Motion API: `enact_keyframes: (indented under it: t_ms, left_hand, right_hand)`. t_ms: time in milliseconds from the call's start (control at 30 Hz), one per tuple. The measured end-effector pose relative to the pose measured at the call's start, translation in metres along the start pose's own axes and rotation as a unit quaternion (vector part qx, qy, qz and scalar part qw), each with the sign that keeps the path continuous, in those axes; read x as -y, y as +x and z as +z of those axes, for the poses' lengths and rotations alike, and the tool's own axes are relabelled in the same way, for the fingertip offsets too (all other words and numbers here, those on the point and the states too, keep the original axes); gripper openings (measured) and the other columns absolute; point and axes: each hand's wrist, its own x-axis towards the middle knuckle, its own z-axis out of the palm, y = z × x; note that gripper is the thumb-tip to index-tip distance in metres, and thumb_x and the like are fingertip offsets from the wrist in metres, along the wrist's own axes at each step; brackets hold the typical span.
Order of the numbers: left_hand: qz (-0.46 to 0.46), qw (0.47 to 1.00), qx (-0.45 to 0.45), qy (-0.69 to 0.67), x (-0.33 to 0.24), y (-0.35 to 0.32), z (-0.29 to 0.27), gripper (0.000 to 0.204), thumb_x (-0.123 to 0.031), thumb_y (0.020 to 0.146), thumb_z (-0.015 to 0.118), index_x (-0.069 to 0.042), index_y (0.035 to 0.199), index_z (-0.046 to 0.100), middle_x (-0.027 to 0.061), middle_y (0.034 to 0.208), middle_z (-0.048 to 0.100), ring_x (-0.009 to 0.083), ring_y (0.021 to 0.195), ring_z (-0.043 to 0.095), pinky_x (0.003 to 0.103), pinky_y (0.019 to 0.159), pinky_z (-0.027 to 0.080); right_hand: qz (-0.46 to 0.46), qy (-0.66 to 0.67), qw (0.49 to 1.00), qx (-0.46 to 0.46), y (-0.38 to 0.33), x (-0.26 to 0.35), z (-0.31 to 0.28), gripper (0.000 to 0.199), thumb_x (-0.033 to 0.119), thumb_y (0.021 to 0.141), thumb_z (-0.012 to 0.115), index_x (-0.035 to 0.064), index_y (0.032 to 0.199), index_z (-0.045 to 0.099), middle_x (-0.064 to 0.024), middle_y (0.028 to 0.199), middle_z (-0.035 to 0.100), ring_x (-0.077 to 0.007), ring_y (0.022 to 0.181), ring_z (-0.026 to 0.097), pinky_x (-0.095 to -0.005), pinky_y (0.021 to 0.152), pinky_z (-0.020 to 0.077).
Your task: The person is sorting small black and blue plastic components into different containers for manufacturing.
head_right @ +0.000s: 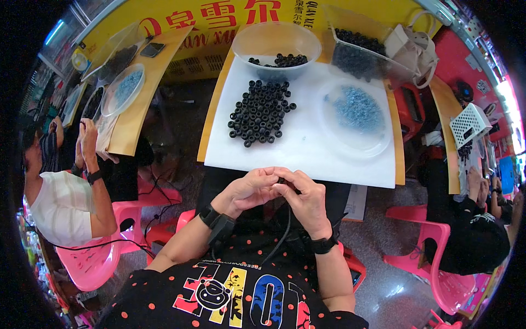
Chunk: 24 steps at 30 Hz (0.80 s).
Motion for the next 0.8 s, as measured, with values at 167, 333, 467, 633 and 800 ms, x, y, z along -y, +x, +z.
enact_keyframes:
  t_ms: [167, 333, 467, 633, 800]
  left_hand:
    - [0.01, 1.0, -0.014, 0.004, 0.002, 0.008, -0.001, 0.037, -0.021, 0.093, 0.07, -0.004, 0.124, 0.057, 0.0027, 0.108, 0.063, 0.01, 0.096, 0.062, 0.027, 0.087, 0.053]
    - [0.018, 0.998, -0.057, 0.007, -0.013, 0.025, 0.011, 0.03, -0.016, 0.095, 0.067, -0.008, 0.122, 0.057, 0.0008, 0.097, 0.064, 0.01, 0.083, 0.064, 0.025, 0.077, 0.056]
    - [0.054, 0.994, -0.095, 0.03, -0.024, 0.041, 0.015, 0.019, -0.012, 0.095, 0.066, -0.006, 0.113, 0.062, 0.0017, 0.095, 0.066, 0.0102, 0.081, 0.065, 0.023, 0.075, 0.057]
    - [0.094, 0.984, -0.138, 0.067, -0.038, 0.052, 0.02, 0.015, -0.008, 0.09, 0.071, -0.003, 0.104, 0.068, 0.0041, 0.094, 0.07, 0.0138, 0.082, 0.068, 0.025, 0.074, 0.057]
    - [0.317, 0.704, -0.169, 0.613, -0.028, 0.056, 0.02, 0.013, -0.002, 0.083, 0.073, 0.0, 0.096, 0.071, 0.0069, 0.093, 0.071, 0.0168, 0.078, 0.07, 0.028, 0.07, 0.056]
  right_hand:
    - [0.042, 0.078, 0.996, -0.006, 0.004, -0.005, -0.002, 0.03, 0.003, 0.083, 0.073, 0.0043, 0.114, 0.071, -0.0029, 0.083, 0.065, -0.0085, 0.071, 0.058, -0.0228, 0.067, 0.0491]
    - [0.063, 0.114, 0.991, -0.022, 0.017, -0.022, -0.01, 0.045, 0.004, 0.08, 0.076, 0.0057, 0.124, 0.066, -0.0032, 0.111, 0.067, -0.01, 0.086, 0.055, -0.0252, 0.083, 0.0477]
    - [0.014, 0.079, 0.996, -0.048, 0.03, -0.03, -0.02, 0.054, 0.007, 0.077, 0.079, 0.0067, 0.128, 0.064, -0.0033, 0.119, 0.065, -0.0112, 0.088, 0.052, -0.0254, 0.086, 0.0462]
    - [0.075, 0.1, 0.988, -0.092, 0.032, -0.041, -0.029, 0.034, 0.005, 0.086, 0.071, 0.0033, 0.12, 0.068, -0.0046, 0.114, 0.068, -0.0113, 0.087, 0.057, -0.0253, 0.085, 0.0473]
    - [0.022, 0.019, 0.992, -0.124, 0.036, -0.051, -0.023, 0.021, 0.004, 0.089, 0.067, 0.0012, 0.11, 0.071, -0.0101, 0.107, 0.071, -0.0166, 0.089, 0.066, -0.0277, 0.078, 0.0515]
